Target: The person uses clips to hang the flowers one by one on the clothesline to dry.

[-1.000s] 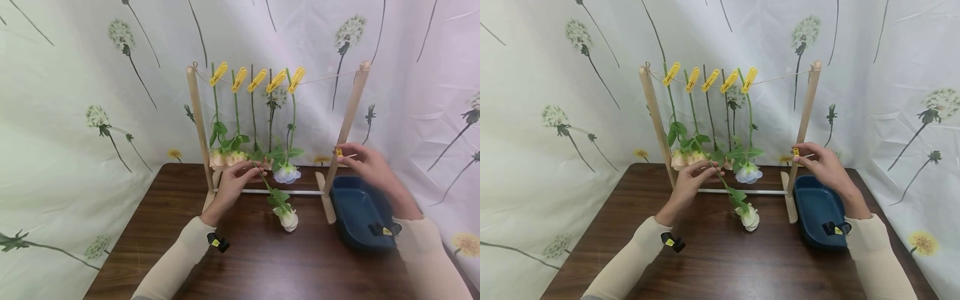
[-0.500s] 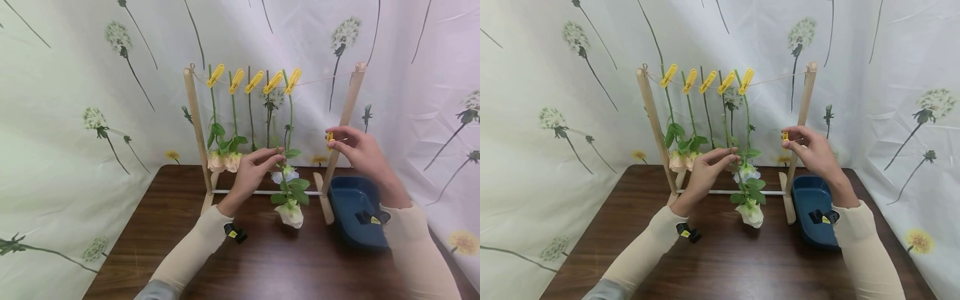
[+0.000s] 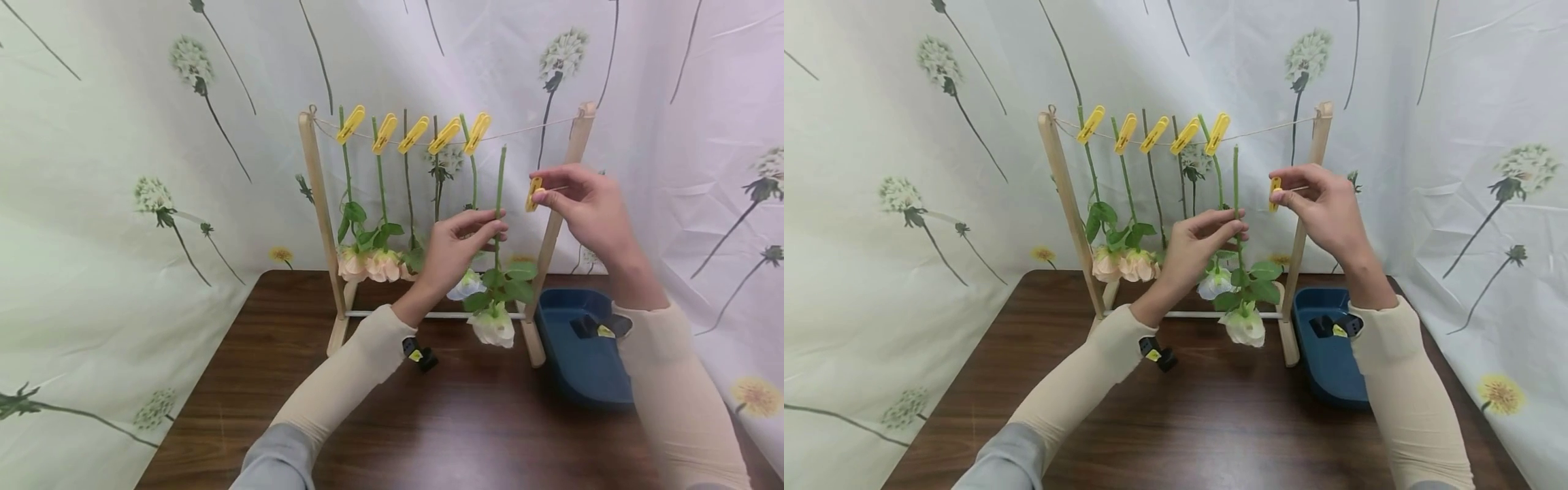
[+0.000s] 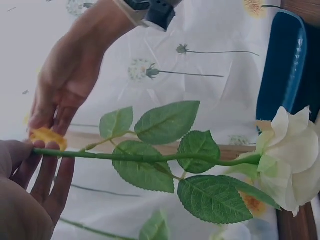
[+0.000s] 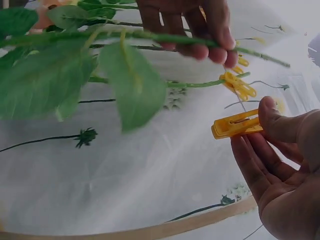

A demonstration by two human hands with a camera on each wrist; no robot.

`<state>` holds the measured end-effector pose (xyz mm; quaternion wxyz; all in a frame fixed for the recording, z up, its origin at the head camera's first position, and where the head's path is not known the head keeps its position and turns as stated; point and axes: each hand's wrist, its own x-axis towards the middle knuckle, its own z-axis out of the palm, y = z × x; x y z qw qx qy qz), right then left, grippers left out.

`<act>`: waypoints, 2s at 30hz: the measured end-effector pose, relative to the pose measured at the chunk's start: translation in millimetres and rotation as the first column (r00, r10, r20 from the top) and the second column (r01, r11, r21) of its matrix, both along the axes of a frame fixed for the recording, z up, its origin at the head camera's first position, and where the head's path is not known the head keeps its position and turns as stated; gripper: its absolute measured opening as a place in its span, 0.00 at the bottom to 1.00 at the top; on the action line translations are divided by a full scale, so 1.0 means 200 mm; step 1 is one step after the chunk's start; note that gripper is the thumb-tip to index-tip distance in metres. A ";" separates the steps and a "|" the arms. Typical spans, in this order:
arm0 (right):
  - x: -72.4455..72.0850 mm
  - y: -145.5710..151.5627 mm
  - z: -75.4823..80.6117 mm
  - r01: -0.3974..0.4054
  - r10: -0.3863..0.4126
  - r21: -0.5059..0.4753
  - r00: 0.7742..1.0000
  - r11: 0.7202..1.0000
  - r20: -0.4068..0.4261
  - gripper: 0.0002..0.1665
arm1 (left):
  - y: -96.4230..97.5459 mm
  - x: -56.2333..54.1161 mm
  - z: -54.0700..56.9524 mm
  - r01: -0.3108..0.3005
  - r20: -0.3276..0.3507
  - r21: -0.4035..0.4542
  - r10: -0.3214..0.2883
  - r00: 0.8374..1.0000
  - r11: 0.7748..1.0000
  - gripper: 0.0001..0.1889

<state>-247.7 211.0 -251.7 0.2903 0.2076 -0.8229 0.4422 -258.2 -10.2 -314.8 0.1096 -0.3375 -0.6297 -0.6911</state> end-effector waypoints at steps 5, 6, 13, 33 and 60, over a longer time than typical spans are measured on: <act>-0.02 -0.02 0.07 0.017 -0.019 -0.060 0.999 0.998 -0.032 0.17 | 0.08 -0.03 0.06 -0.054 0.003 -0.024 0.054 0.999 0.998 0.15; -0.02 -0.02 0.09 0.023 -0.025 -0.072 0.999 0.997 -0.036 0.16 | 0.09 -0.03 0.07 -0.066 0.004 -0.029 0.066 0.998 0.997 0.15; -0.05 -0.04 0.17 0.005 -0.014 -0.181 0.999 0.983 -0.050 0.11 | 0.16 -0.08 0.13 -0.116 0.042 -0.024 0.117 0.992 0.993 0.14; -0.13 -0.14 0.38 -0.225 0.160 -0.559 0.973 0.798 -0.164 0.05 | 0.23 -0.19 0.20 -0.327 -0.022 -0.118 0.326 0.945 0.938 0.13; -0.21 -0.18 0.42 -0.087 0.123 -0.538 0.992 0.838 0.031 0.03 | 0.25 -0.21 0.25 -0.384 -0.055 -0.161 0.380 0.923 0.909 0.14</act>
